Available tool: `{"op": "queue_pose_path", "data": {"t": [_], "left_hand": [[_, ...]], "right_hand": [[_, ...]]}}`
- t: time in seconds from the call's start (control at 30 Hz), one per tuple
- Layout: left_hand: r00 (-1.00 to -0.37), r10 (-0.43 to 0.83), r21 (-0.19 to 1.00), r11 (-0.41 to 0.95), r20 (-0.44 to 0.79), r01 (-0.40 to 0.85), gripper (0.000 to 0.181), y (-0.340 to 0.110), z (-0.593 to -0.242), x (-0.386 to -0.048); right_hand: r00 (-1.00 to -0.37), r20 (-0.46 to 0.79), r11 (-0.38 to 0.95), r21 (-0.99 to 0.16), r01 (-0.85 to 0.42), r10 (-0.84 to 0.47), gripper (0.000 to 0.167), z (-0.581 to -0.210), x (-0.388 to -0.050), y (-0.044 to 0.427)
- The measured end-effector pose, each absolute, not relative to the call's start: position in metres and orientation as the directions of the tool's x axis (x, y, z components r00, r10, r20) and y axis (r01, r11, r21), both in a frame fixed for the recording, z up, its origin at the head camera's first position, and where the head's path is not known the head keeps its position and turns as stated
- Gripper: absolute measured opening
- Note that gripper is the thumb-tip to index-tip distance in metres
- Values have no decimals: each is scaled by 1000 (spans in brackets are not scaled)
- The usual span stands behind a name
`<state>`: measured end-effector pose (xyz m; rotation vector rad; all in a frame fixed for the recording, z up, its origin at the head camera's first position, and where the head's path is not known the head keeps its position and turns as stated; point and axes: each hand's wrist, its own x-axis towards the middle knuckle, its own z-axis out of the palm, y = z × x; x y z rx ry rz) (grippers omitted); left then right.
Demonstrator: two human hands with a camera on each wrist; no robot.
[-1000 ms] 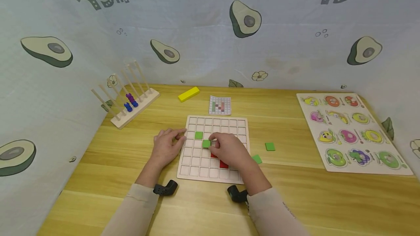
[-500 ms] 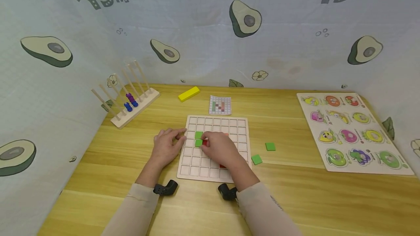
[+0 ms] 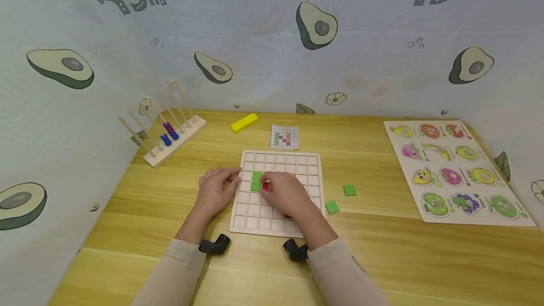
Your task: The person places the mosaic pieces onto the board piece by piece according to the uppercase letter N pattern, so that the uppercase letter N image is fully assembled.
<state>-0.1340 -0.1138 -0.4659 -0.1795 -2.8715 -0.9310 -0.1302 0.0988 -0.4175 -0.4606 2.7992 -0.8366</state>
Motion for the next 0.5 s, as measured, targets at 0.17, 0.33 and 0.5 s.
{"op": "queue_pose_path", "data": {"t": [0.17, 0.33, 0.5], "left_hand": [[-984, 78, 575, 803, 160, 158, 31, -113, -465, -133], [-983, 75, 579, 799, 169, 161, 32, -113, -464, -133], [-983, 75, 580, 799, 170, 161, 32, -113, -464, -132]], "right_hand": [[-945, -113, 796, -575, -190, -308, 24, -415, -124, 117], [-954, -127, 797, -586, -149, -272, 27, -415, -118, 140], [-964, -176, 799, -599, -57, -200, 32, -411, -111, 165]]}}
